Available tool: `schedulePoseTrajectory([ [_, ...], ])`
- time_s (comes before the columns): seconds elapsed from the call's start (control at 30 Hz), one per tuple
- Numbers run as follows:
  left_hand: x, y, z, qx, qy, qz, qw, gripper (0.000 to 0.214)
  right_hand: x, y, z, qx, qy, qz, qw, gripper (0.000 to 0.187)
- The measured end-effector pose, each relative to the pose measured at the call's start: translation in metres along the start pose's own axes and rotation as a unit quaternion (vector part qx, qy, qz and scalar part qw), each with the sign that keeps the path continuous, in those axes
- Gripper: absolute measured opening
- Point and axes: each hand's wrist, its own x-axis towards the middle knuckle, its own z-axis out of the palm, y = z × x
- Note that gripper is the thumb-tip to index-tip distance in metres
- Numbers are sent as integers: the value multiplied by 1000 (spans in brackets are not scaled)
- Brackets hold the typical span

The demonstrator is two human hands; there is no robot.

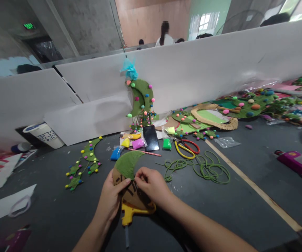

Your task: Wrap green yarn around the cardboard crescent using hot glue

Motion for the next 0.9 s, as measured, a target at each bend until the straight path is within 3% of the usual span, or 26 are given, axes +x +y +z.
schedulePoseTrajectory([
  [0.53, -2, 9, 6, -73, -13, -68, 995, 54, -2, -3, -1, 13, -7, 10, 1000, 8],
  [0.9, -2, 6, 1, -11, -7, -4, 1000, 47, -2, -10, -5, 6, -6, 10, 1000, 9],
])
